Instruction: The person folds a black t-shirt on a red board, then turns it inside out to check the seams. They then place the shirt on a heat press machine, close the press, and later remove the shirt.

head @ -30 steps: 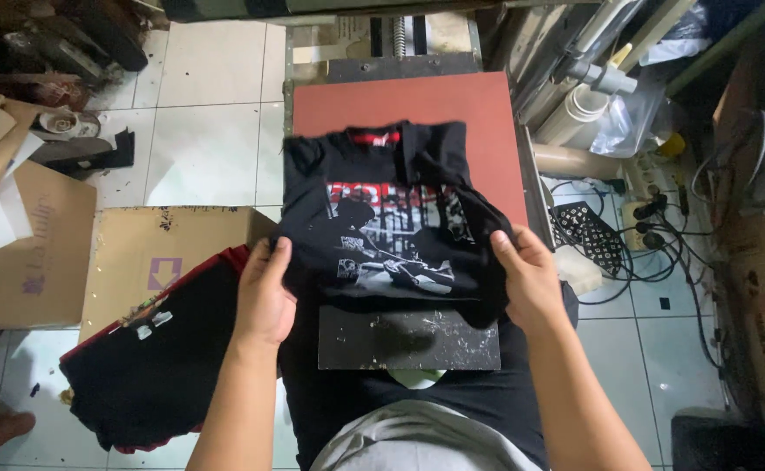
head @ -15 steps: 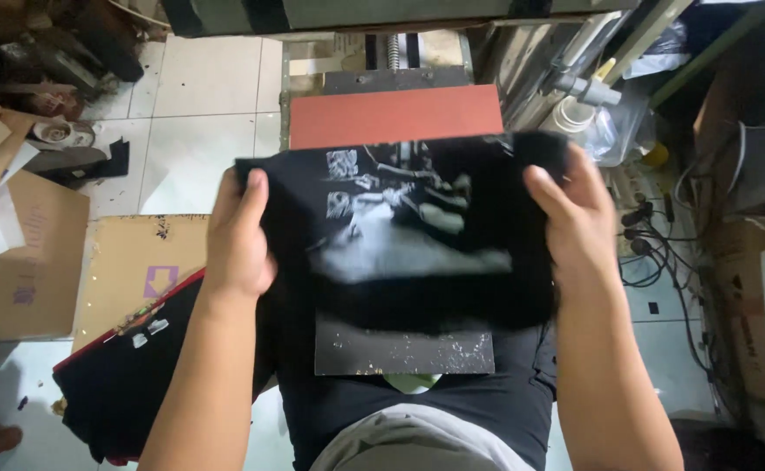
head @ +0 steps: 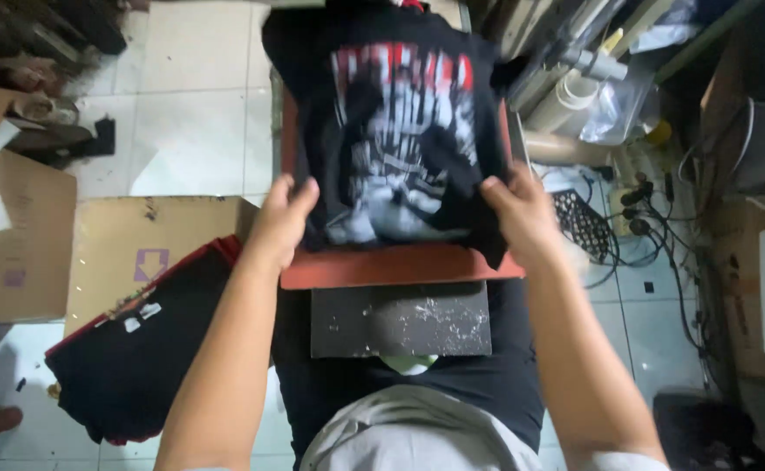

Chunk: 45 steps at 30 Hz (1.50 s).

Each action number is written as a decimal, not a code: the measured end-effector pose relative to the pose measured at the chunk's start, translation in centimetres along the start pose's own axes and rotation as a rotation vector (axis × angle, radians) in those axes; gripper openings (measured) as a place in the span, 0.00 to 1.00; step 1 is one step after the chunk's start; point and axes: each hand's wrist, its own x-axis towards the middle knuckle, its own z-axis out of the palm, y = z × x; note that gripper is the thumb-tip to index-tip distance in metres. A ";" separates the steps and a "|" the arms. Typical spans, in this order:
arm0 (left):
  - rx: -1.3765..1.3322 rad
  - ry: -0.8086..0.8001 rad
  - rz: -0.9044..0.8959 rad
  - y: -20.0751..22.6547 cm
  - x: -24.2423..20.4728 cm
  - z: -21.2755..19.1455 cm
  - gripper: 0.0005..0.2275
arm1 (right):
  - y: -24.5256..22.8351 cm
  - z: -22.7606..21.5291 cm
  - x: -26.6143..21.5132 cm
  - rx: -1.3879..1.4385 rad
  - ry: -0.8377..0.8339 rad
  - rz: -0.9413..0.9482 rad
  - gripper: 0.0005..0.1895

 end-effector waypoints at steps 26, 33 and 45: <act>0.422 -0.185 -0.069 -2.1 -11.3 -1.3 0.25 | 5.9 -4.7 -3.9 -0.762 -0.015 0.145 0.26; 0.582 -0.130 0.030 -3.6 -11.2 -1.8 0.24 | 4.7 -4.7 -5.7 -0.799 -0.008 0.046 0.27; 0.485 0.002 0.066 -5.5 -12.0 -3.9 0.40 | 9.4 -6.8 -9.5 -0.812 0.052 -0.437 0.57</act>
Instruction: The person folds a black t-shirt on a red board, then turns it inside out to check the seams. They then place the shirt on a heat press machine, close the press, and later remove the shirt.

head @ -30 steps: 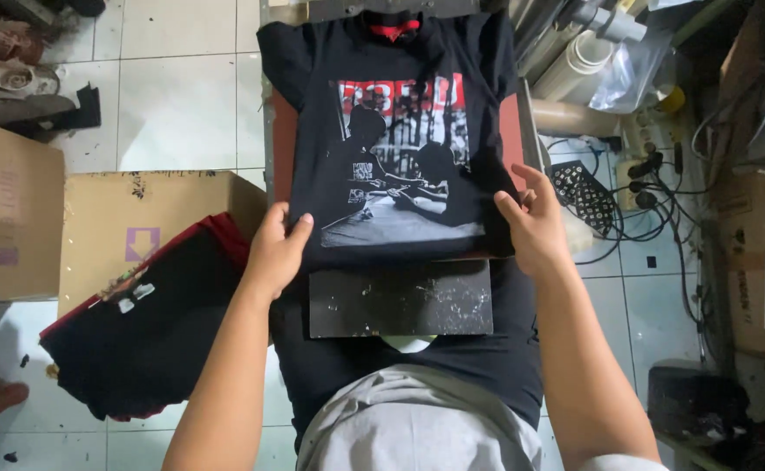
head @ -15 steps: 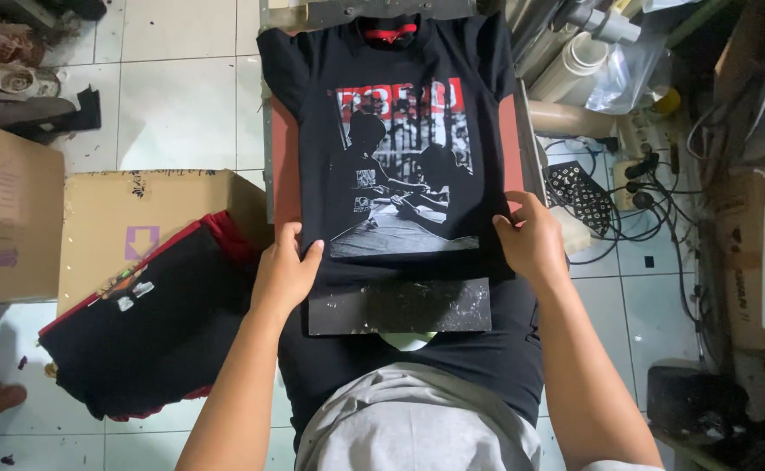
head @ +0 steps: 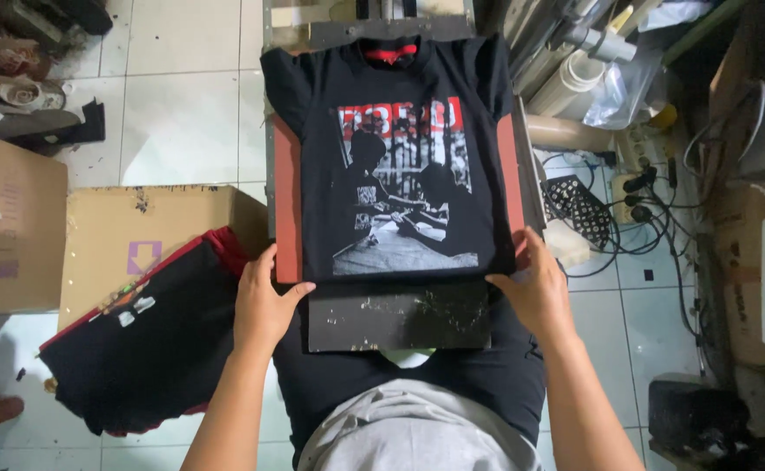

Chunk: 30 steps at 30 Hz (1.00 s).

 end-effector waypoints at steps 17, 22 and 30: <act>-0.033 0.308 0.246 -3.9 6.5 5.8 0.42 | 2.6 2.3 4.9 -0.072 -0.005 0.158 0.52; -0.030 0.440 0.397 -3.8 10.9 6.4 0.41 | 3.6 3.9 8.9 -0.027 -0.024 0.172 0.51; 0.013 0.386 0.317 -1.8 13.7 5.4 0.42 | 5.5 6.5 11.9 0.020 0.051 0.078 0.53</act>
